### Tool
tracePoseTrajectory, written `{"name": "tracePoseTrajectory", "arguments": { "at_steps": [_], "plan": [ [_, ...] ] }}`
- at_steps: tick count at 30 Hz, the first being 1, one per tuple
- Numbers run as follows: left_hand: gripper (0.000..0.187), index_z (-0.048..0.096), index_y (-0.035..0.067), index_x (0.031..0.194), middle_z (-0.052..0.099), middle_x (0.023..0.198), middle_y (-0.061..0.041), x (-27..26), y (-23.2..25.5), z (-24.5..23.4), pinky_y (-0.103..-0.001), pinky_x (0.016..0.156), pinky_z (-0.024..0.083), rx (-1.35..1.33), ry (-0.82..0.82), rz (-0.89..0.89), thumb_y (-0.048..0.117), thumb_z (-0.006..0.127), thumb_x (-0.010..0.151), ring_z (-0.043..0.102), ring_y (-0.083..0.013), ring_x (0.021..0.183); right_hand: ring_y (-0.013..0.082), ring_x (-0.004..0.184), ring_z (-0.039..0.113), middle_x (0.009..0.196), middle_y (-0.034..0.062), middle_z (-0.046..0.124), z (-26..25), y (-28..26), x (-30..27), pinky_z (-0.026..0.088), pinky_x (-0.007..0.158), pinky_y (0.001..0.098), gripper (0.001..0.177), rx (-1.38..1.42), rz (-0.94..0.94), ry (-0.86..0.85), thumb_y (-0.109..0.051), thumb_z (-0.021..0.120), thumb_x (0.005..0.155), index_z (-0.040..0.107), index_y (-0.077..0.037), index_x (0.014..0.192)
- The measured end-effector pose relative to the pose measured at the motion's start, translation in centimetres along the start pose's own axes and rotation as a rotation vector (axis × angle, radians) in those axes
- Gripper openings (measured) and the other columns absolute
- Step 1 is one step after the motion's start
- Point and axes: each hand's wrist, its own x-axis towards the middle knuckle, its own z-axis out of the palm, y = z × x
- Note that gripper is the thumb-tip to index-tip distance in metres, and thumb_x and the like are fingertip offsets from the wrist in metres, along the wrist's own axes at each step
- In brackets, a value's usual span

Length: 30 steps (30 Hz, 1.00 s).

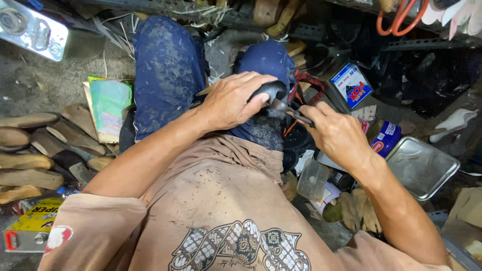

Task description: The person sits on the floor and uses a hammer to tap the sole of a black shoe held on their lap. They repeatedly adjust the shoe's position and tap different areas of the sole and heel with the hammer.

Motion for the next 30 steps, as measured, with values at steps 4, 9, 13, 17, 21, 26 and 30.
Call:
{"name": "tracePoseTrajectory", "arguments": {
  "at_steps": [4,9,13,17,21,26,30],
  "plan": [
    [0.041,0.058,0.008,0.136,0.067,0.114,-0.015,-0.3,0.5,0.8,-0.047,0.087,0.053,0.009,-0.033,0.005,0.031,0.044,0.105,0.066,-0.0359,0.105,0.0259,0.061,0.072,0.088,0.0017,0.064,0.1,-3.8,-1.4,0.062,0.056,0.0396,0.025,-0.149,0.117,-0.098,-0.027,0.064,0.096,0.062,-0.023,0.122],
    [0.043,0.056,0.014,0.140,0.064,0.121,-0.007,-0.5,1.7,0.4,-0.046,0.089,0.050,0.057,-0.040,-0.053,0.036,0.044,0.104,0.062,-0.0314,0.109,0.0298,0.054,0.072,0.085,0.0012,0.063,2.7,-5.8,-1.8,0.060,0.051,0.0430,0.022,-0.319,0.196,-0.109,-0.034,0.059,0.095,0.060,-0.020,0.112],
    [0.042,0.057,0.015,0.136,0.064,0.119,-0.008,-0.6,1.0,0.9,-0.047,0.087,0.050,0.029,-0.021,-0.133,0.041,0.046,0.105,0.062,-0.0319,0.109,0.0378,0.059,0.072,0.087,0.0038,0.062,2.7,-5.2,-0.9,0.060,0.055,0.0513,0.024,-0.185,0.209,-0.106,-0.038,0.059,0.096,0.060,-0.019,0.110],
    [0.041,0.057,0.012,0.134,0.065,0.115,-0.012,0.2,0.7,0.2,-0.047,0.088,0.053,0.018,-0.007,-0.082,0.038,0.047,0.103,0.064,-0.0349,0.105,0.0354,0.074,0.076,0.089,0.0105,0.071,-3.1,-5.3,1.5,0.062,0.065,0.0454,0.022,0.177,0.136,-0.094,-0.020,0.057,0.102,0.069,-0.007,0.116],
    [0.042,0.057,0.010,0.134,0.065,0.115,-0.014,0.2,0.4,-0.2,-0.049,0.086,0.053,-0.020,0.000,-0.064,0.037,0.047,0.104,0.065,-0.0378,0.105,0.0527,0.088,0.072,0.093,0.0276,0.075,-3.0,-2.9,2.9,0.057,0.078,0.0612,0.027,0.637,0.115,-0.247,-0.011,0.053,0.100,0.067,0.006,0.116],
    [0.041,0.056,0.011,0.136,0.066,0.116,-0.014,0.1,0.2,-0.7,-0.049,0.085,0.054,-0.086,0.030,-0.066,0.037,0.044,0.106,0.066,-0.0400,0.105,0.0350,0.069,0.072,0.061,0.0098,0.071,2.1,-3.2,2.3,0.055,0.070,0.0462,0.009,0.726,0.094,0.019,-0.014,0.061,0.099,0.068,-0.010,0.094],
    [0.039,0.057,0.007,0.134,0.065,0.114,-0.018,0.3,0.7,-0.9,-0.051,0.086,0.053,-0.115,0.027,-0.030,0.031,0.045,0.106,0.065,-0.0428,0.104,0.0233,0.067,0.072,0.063,-0.0032,0.070,6.5,-4.2,1.1,0.055,0.065,0.0369,0.012,0.610,0.109,0.260,-0.021,0.063,0.101,0.070,-0.018,0.110]
  ]
}}
